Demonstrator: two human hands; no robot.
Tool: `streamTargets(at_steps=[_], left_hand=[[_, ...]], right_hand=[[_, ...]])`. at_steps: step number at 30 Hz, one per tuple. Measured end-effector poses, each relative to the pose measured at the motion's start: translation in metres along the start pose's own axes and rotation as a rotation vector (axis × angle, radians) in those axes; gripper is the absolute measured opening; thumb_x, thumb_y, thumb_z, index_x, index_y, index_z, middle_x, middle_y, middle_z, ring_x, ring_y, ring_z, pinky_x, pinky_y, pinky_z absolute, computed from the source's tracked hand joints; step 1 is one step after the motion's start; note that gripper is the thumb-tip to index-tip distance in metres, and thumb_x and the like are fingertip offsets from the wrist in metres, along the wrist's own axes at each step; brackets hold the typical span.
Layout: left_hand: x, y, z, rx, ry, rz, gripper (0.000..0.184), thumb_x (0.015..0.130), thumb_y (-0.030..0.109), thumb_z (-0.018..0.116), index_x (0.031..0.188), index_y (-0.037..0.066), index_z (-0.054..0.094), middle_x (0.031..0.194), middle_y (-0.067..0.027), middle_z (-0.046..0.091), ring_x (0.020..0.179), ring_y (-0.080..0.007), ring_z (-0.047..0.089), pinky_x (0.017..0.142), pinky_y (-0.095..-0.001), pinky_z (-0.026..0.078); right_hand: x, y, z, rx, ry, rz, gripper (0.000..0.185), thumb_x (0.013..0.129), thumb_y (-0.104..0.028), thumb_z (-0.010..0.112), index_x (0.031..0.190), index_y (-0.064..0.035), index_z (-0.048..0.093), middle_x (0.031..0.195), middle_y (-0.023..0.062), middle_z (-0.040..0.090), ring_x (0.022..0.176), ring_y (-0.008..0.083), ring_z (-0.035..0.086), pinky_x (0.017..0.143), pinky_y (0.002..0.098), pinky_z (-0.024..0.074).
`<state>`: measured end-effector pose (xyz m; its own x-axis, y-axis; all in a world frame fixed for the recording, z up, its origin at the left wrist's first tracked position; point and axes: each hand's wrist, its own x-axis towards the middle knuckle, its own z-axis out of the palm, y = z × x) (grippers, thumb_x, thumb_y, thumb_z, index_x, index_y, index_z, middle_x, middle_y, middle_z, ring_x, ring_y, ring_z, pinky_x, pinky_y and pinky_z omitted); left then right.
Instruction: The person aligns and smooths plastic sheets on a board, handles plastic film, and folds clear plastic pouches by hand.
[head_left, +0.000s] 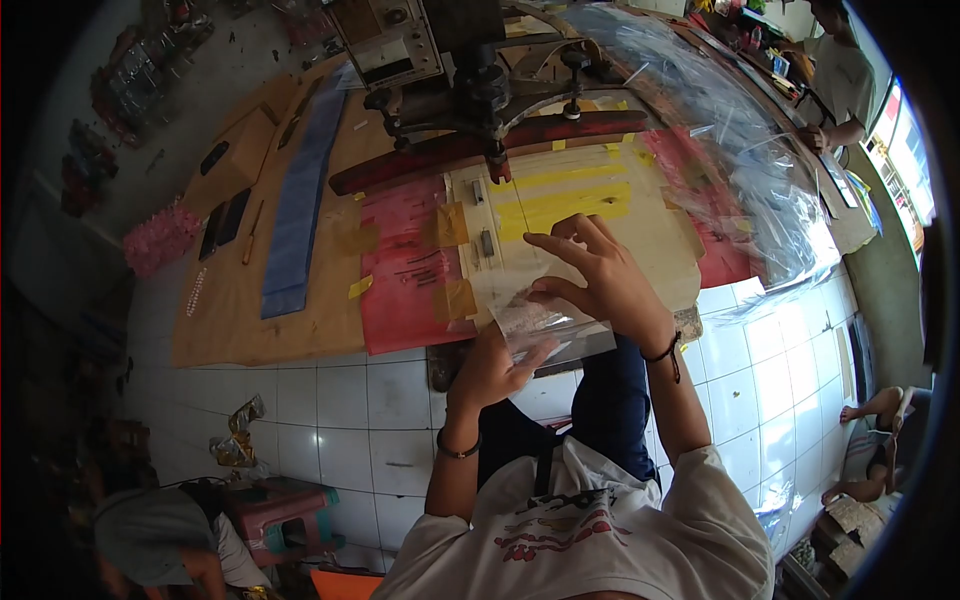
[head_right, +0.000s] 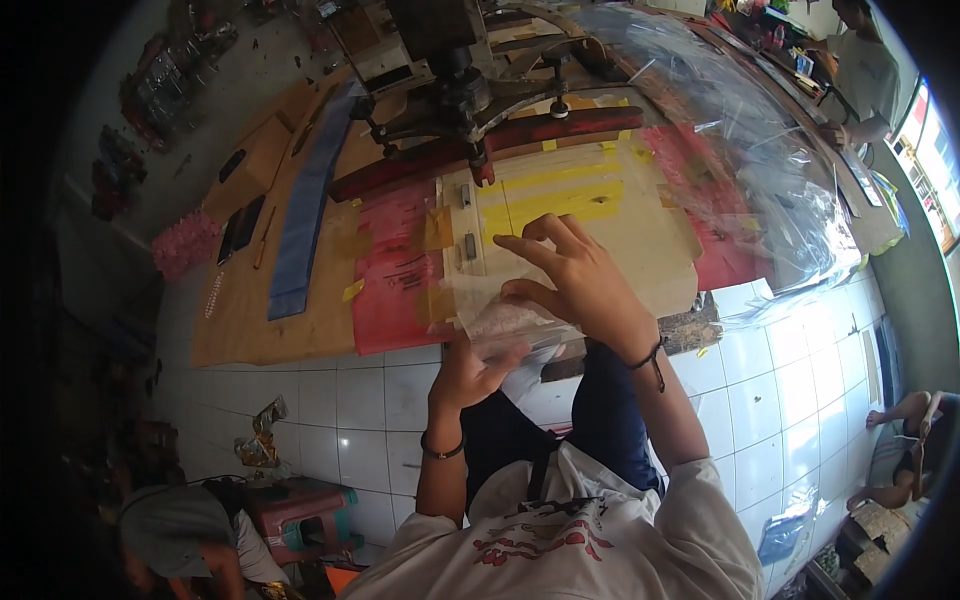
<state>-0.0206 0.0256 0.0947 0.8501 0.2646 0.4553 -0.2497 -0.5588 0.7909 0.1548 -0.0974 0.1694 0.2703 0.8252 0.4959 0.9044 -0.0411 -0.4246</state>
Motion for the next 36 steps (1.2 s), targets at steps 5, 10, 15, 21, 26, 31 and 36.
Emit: streamTargets(at_steps=[5, 10, 15, 21, 26, 31, 36], left_hand=[[0.000, -0.010, -0.006, 0.071, -0.123, -0.060, 0.033, 0.098, 0.024, 0.073, 0.120, -0.001, 0.072, 0.117, -0.0195, 0.073, 0.109, -0.0369, 0.069, 0.098, -0.0428, 0.052], [0.004, -0.004, -0.005, 0.085, -0.062, -0.085, 0.032, 0.099, 0.025, 0.073, 0.118, -0.001, 0.073, 0.116, -0.0191, 0.074, 0.107, -0.0370, 0.070, 0.095, -0.0423, 0.053], [0.001, -0.008, -0.002, 0.000, -0.002, -0.130, 0.035, 0.099, 0.023, 0.073, 0.124, -0.001, 0.068, 0.112, -0.0181, 0.076, 0.102, -0.0337, 0.073, 0.092, -0.0404, 0.054], [0.000, -0.012, 0.006, -0.103, 0.074, -0.140, 0.039, 0.101, 0.022, 0.071, 0.129, -0.003, 0.061, 0.113, -0.0217, 0.074, 0.100, -0.0366, 0.074, 0.089, -0.0412, 0.055], [0.000, -0.020, 0.011, 0.036, 0.060, -0.096, 0.038, 0.101, 0.021, 0.071, 0.126, -0.005, 0.059, 0.107, -0.0213, 0.073, 0.100, -0.0370, 0.073, 0.088, -0.0418, 0.055], [-0.005, -0.018, 0.007, -0.021, 0.002, -0.185, 0.041, 0.099, 0.016, 0.073, 0.132, -0.005, 0.058, 0.115, -0.0232, 0.071, 0.106, -0.0373, 0.071, 0.093, -0.0426, 0.053], [-0.003, -0.023, 0.009, -0.133, -0.002, -0.095, 0.048, 0.099, 0.012, 0.073, 0.141, -0.002, 0.054, 0.125, -0.0224, 0.068, 0.109, -0.0322, 0.071, 0.096, -0.0402, 0.054]], right_hand=[[-0.001, 0.012, 0.018, -0.021, 0.151, -0.113, 0.045, 0.086, -0.028, 0.083, 0.127, -0.0133, 0.072, 0.124, 0.0085, 0.065, 0.111, 0.0297, 0.062, 0.095, 0.0428, 0.0535], [-0.002, 0.023, 0.034, 0.110, 0.159, -0.062, 0.031, 0.084, -0.016, 0.083, 0.113, -0.0090, 0.074, 0.110, 0.0076, 0.071, 0.103, 0.0292, 0.066, 0.092, 0.0414, 0.0552], [-0.005, 0.021, 0.033, 0.228, 0.173, 0.059, 0.017, 0.086, -0.002, 0.078, 0.103, -0.0026, 0.076, 0.088, 0.0083, 0.074, 0.088, 0.0260, 0.072, 0.084, 0.0354, 0.0568], [0.000, 0.011, 0.000, 0.313, 0.230, 0.024, 0.034, 0.089, 0.002, 0.073, 0.122, -0.0072, 0.076, 0.086, 0.0078, 0.074, 0.084, 0.0246, 0.067, 0.081, 0.0375, 0.0552], [0.007, 0.007, -0.007, 0.055, 0.102, -0.108, 0.041, 0.089, -0.006, 0.076, 0.129, -0.0124, 0.073, 0.104, 0.0068, 0.071, 0.101, 0.0266, 0.063, 0.086, 0.0399, 0.0535], [0.015, 0.008, 0.001, 0.057, 0.113, -0.199, 0.040, 0.089, -0.016, 0.078, 0.129, -0.0141, 0.073, 0.115, 0.0057, 0.069, 0.114, 0.0297, 0.062, 0.098, 0.0428, 0.0510], [0.021, 0.009, 0.010, 0.118, 0.050, -0.262, 0.040, 0.090, -0.026, 0.079, 0.126, -0.0122, 0.073, 0.115, 0.0055, 0.071, 0.112, 0.0297, 0.062, 0.101, 0.0430, 0.0488]])
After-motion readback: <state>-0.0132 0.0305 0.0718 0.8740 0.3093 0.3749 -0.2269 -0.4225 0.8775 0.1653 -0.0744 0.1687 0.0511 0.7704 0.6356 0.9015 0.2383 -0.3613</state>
